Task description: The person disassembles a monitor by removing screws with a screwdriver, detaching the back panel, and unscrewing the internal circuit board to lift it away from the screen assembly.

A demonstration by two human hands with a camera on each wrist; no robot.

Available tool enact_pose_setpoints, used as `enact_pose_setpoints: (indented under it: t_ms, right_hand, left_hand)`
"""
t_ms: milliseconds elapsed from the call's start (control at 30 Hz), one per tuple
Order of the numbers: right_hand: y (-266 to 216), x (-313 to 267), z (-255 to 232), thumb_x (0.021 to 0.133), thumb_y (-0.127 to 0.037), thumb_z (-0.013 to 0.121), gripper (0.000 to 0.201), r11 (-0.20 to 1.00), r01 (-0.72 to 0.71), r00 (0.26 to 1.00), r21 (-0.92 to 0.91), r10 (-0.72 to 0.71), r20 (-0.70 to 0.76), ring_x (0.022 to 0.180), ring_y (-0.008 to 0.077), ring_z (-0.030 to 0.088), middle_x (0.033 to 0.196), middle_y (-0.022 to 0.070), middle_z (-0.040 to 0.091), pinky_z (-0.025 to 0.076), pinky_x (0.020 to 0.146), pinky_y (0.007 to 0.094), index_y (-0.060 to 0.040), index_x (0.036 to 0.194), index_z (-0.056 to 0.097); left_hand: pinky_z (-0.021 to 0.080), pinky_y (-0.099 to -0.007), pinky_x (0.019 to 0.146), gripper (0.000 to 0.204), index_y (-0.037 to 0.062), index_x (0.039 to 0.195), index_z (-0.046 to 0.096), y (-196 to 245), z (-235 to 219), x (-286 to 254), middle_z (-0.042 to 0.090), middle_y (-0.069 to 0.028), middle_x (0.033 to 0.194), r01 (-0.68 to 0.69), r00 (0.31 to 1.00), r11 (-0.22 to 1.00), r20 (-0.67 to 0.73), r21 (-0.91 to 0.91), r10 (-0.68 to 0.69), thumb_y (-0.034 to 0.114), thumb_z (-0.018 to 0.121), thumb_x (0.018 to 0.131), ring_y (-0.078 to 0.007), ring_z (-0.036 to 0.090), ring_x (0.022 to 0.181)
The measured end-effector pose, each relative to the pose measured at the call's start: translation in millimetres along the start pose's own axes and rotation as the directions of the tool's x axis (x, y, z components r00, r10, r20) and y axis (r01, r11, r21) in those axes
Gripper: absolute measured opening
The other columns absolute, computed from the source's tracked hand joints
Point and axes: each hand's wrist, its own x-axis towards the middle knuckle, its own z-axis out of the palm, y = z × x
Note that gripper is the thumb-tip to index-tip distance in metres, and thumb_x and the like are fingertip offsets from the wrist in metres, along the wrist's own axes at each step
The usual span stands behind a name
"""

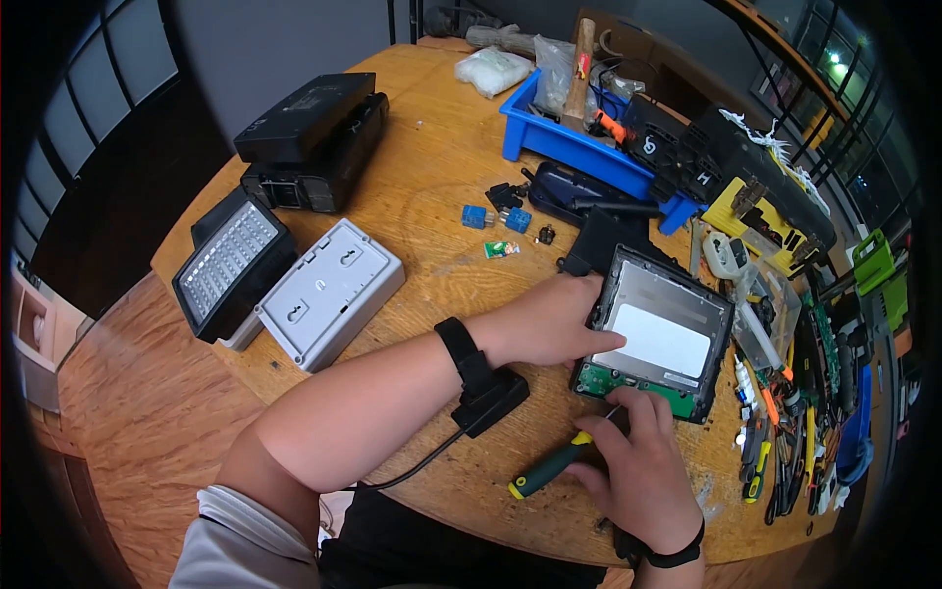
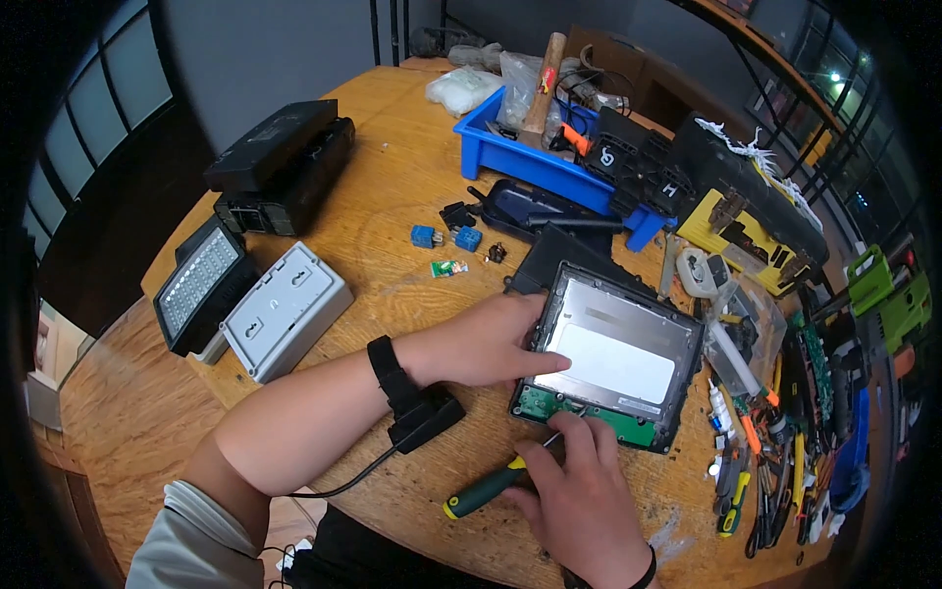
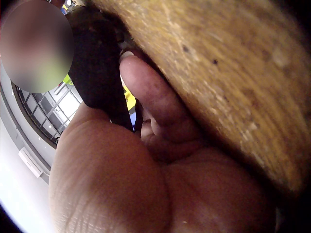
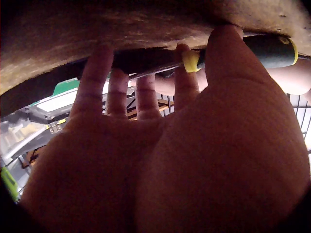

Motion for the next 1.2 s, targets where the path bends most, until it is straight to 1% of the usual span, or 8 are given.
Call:
enact_pose_setpoints:
  t_ms: [167, 233, 333, 467, 567, 833, 1200]
  right_hand:
    - [2.8, -0.2, 1.0, 0.07, -0.018, 0.087, 0.047, 1.0, -0.001, 1.0, 0.002, 0.001, -0.001, 0.116, 0.038, 0.049, 0.123, 0.0163, 0.051, 0.047, 0.097, 0.0454, -0.0093, 0.113, 0.069]
    - [7.7, -0.6, 2.5, 0.071, -0.018, 0.087, 0.047, 1.0, 0.003, 1.0, 0.03, -0.003, 0.003, 0.116, 0.0379, 0.049, 0.123, 0.0162, 0.051, 0.047, 0.097, 0.0453, -0.0092, 0.113, 0.069]
    - [8.3, -0.7, 2.6, 0.071, -0.018, 0.087, 0.046, 1.0, 0.001, 1.0, 0.027, -0.001, 0.007, 0.116, 0.0378, 0.049, 0.123, 0.0162, 0.051, 0.047, 0.097, 0.0451, -0.0091, 0.113, 0.07]
    - [7.9, -0.5, 1.4, 0.071, -0.018, 0.086, 0.046, 1.0, 0.003, 1.0, 0.024, -0.003, 0.005, 0.115, 0.0376, 0.05, 0.123, 0.0161, 0.051, 0.047, 0.097, 0.0449, -0.0091, 0.113, 0.07]
    - [7.7, -0.3, 0.6, 0.071, -0.019, 0.086, 0.047, 1.0, 0.004, 1.0, 0.025, -0.004, 0.011, 0.114, 0.0372, 0.05, 0.123, 0.0159, 0.051, 0.048, 0.096, 0.0447, -0.0094, 0.114, 0.07]
    - [8.4, -0.7, 1.0, 0.071, -0.02, 0.087, 0.047, 0.999, 0.01, 1.0, 0.034, -0.01, 0.008, 0.114, 0.037, 0.05, 0.123, 0.0156, 0.05, 0.048, 0.095, 0.0448, -0.0097, 0.114, 0.07]
    - [7.8, -1.2, 1.8, 0.072, -0.019, 0.086, 0.047, 1.0, 0.011, 1.0, 0.024, -0.012, 0.019, 0.115, 0.0381, 0.049, 0.124, 0.0169, 0.05, 0.047, 0.097, 0.0456, -0.0091, 0.114, 0.069]
  left_hand:
    - [0.055, -0.039, 0.073, 0.05, -0.0061, 0.123, 0.058, -2.0, 1.2, 0.7, 0.072, -0.0231, 0.096, -0.003, 1.0, 1.0, -0.005, 0.004, 0.003, 0.026, 0.076, 0.089, -0.0304, 0.07, 0.081]
    - [0.055, -0.0391, 0.072, 0.05, -0.0062, 0.123, 0.058, -2.3, 1.2, 0.8, 0.071, -0.0228, 0.095, 0.009, 1.0, 1.0, 0.01, 0.001, -0.009, 0.026, 0.076, 0.089, -0.0306, 0.07, 0.081]
    - [0.055, -0.0391, 0.072, 0.05, -0.0059, 0.124, 0.058, 2.6, -1.3, 0.0, 0.071, -0.0226, 0.094, 0.037, 0.999, 0.999, 0.021, -0.022, -0.036, 0.026, 0.076, 0.089, -0.0306, 0.07, 0.08]
    - [0.055, -0.0389, 0.072, 0.05, -0.0055, 0.124, 0.058, 0.6, -0.5, 0.3, 0.071, -0.0226, 0.093, 0.026, 0.999, 1.0, 0.019, -0.004, -0.026, 0.027, 0.076, 0.089, -0.0307, 0.07, 0.08]
    - [0.055, -0.0389, 0.072, 0.051, -0.0051, 0.124, 0.058, -0.5, 0.4, 0.5, 0.071, -0.0227, 0.094, -0.012, 1.0, 1.0, -0.002, 0.019, 0.012, 0.027, 0.076, 0.089, -0.0307, 0.07, 0.08]
    - [0.055, -0.0382, 0.073, 0.052, -0.0049, 0.126, 0.057, 1.8, -0.6, 0.0, 0.071, -0.0228, 0.099, 0.006, 1.0, 1.0, 0.009, 0.009, -0.006, 0.027, 0.076, 0.089, -0.0292, 0.07, 0.083]
    - [0.056, -0.0377, 0.075, 0.052, -0.006, 0.127, 0.056, 0.9, -0.3, -0.6, 0.071, -0.0232, 0.1, 0.021, 1.0, 1.0, 0.019, -0.013, -0.02, 0.026, 0.075, 0.09, -0.029, 0.07, 0.083]
